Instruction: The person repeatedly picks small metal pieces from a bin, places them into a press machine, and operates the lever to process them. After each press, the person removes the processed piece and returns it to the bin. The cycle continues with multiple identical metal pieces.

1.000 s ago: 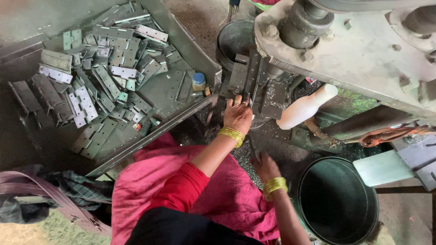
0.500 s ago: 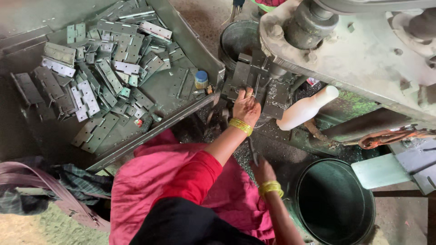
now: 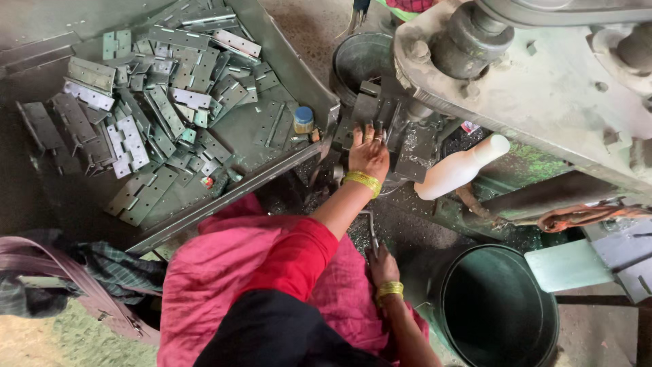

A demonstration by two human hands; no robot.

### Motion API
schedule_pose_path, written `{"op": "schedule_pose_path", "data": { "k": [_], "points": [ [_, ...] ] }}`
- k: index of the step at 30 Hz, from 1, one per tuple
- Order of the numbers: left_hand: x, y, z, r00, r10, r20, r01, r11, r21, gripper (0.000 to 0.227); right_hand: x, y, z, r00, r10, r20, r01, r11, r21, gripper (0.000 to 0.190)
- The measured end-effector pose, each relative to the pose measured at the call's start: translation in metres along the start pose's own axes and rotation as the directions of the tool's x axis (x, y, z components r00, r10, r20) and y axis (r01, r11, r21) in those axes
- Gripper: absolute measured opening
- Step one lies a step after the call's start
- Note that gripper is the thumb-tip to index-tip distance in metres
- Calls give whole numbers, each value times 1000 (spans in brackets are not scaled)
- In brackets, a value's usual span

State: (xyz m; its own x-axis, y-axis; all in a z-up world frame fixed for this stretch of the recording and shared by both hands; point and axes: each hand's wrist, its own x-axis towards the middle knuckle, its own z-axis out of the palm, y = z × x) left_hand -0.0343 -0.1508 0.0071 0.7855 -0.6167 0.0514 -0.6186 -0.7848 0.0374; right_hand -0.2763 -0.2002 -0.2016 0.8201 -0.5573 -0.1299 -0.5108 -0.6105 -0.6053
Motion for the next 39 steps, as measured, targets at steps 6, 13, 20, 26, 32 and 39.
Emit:
{"op": "schedule_pose_path", "data": {
  "k": [6, 13, 20, 26, 32, 39],
  "points": [
    [15, -13, -20, 980, 29, 197, -66, 980, 186, 55, 17, 5, -18, 996, -24, 89, 35, 991, -126, 45],
    [48, -8, 2, 998, -8, 56, -2, 985, 170, 57, 6, 14, 17, 998, 55, -4, -55, 995, -86, 46],
    [34, -11, 3, 998, 58, 8, -58, 994, 97, 56, -8, -59, -70, 996, -36, -87, 17, 978, -206, 48],
    [-91, -41, 32, 881, 284, -379, -244, 958, 151, 37, -17, -158, -153, 839, -217, -499, 204, 976, -81, 32],
    [-63, -30, -19, 863, 65, -502, -234, 930, -282, 33, -24, -170, -162, 862, -167, -479, 197, 980, 14, 20],
    [-21, 30, -30, 910, 32, -414, -44, 999, -19, 11, -23, -164, -154, 882, -166, -440, 205, 978, 41, 17]
  ]
}}
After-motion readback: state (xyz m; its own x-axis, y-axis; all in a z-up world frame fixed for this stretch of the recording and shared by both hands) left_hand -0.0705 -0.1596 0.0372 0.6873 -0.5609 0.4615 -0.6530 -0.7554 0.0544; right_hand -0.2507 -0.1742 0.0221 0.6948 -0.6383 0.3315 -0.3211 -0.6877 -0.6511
